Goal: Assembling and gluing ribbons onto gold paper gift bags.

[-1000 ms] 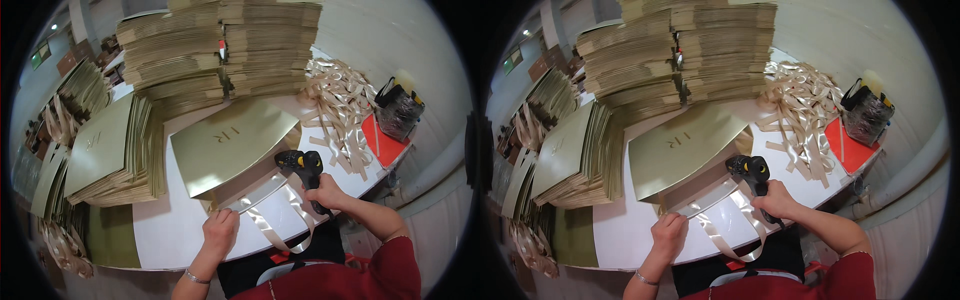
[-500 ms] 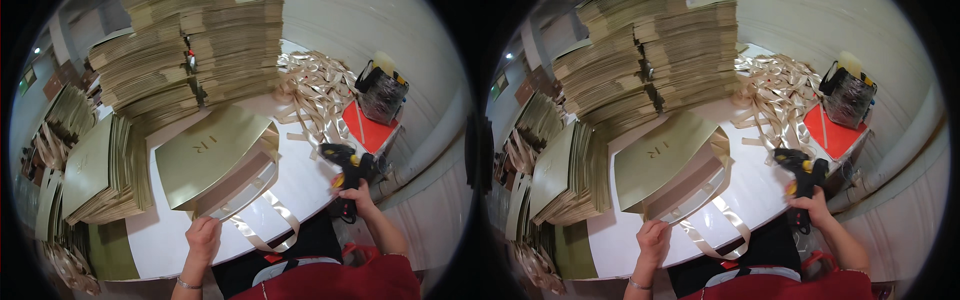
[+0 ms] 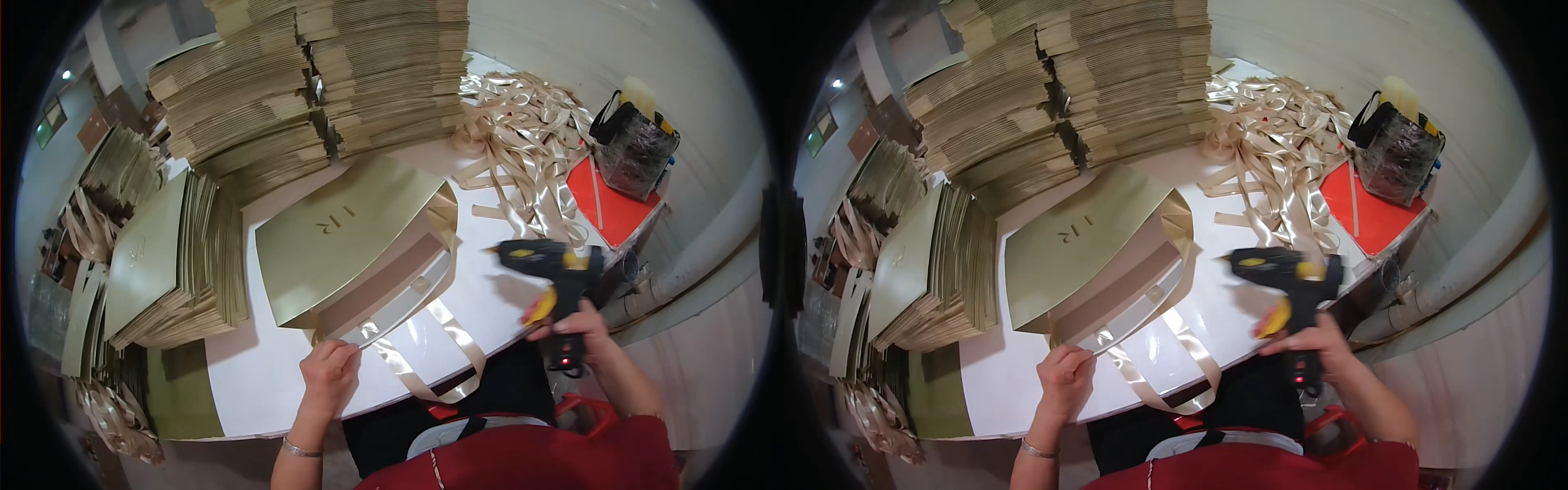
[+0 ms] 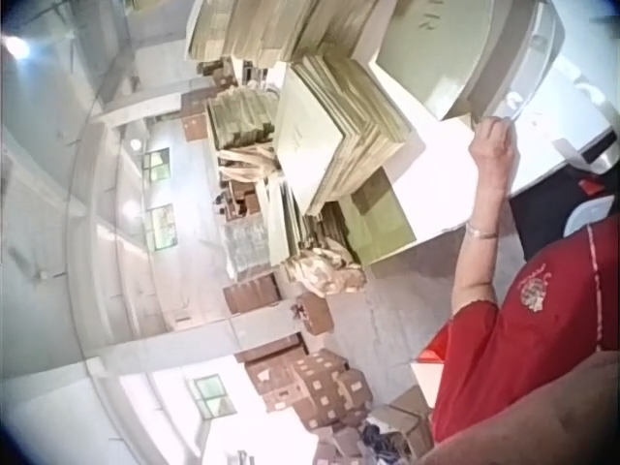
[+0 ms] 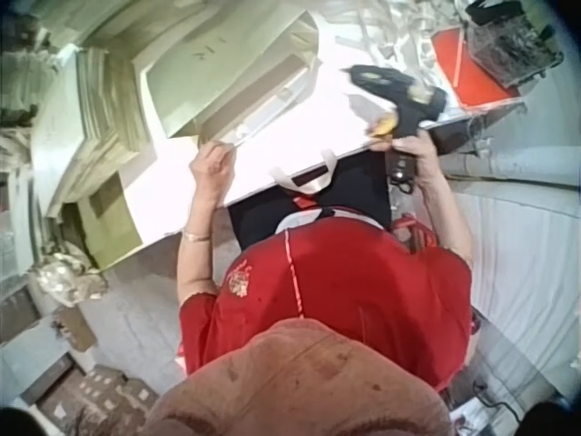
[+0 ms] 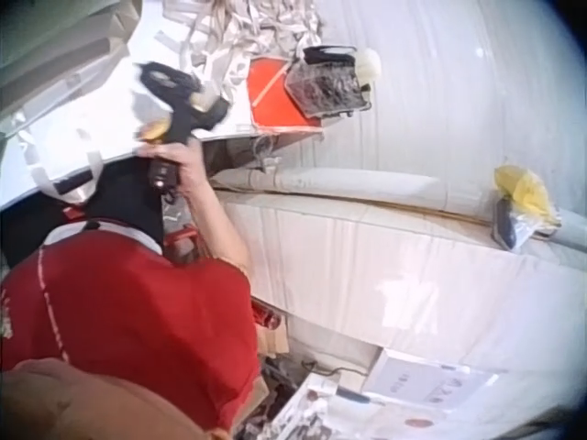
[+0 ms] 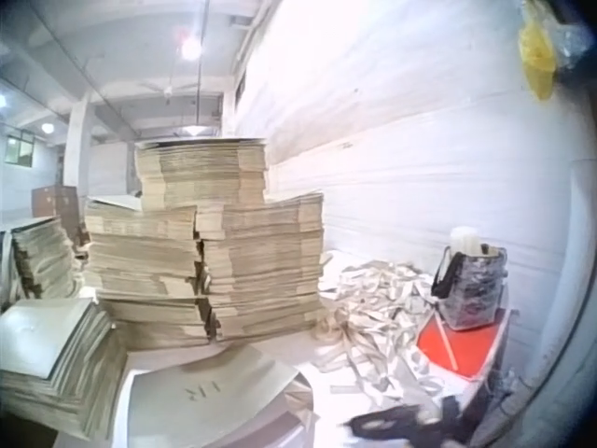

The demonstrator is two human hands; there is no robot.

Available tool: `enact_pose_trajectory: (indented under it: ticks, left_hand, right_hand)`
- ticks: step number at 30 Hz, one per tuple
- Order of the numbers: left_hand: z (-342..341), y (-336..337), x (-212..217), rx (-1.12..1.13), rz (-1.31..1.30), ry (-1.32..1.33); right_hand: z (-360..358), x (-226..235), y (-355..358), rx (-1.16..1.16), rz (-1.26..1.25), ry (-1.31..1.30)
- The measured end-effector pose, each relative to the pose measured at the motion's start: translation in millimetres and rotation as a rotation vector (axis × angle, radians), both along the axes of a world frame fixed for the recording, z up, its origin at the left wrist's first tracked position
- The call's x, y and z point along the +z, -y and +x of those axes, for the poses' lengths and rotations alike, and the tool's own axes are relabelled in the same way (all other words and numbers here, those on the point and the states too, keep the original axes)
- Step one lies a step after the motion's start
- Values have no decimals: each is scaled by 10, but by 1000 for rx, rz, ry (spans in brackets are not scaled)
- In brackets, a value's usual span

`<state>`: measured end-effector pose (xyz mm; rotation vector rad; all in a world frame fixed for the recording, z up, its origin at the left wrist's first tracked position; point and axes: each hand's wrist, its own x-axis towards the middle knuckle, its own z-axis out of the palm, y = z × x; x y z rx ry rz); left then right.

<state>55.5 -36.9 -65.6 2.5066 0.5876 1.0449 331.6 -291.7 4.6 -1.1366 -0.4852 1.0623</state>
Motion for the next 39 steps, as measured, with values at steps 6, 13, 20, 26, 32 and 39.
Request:
enact_pose_trajectory:
  ticks: [6,13,20,26,32,39]
  left_hand:
    - [-10,14,-56,11,-19,26]
    - [-30,-4,-67,15,12,18]
    - [-41,-5,-6,5,-9,22]
    - [-140,-37,-88,-86,-75,53]
    - [19,32,-120,-73,-102,115]
    - [-81,54,-59,58,95,204]
  right_hand:
    - [-366,-185,-954,313,-192,-95]
    - [-259,-266,-1062,223,-340,130]
    - [-138,-163,-970,182,-513,610]
    - [287,103,-212,135,-57,-109]
    - [623,-207,903,-915,-344,438]
    - [1557,-465,1455,-771,-370,-141]
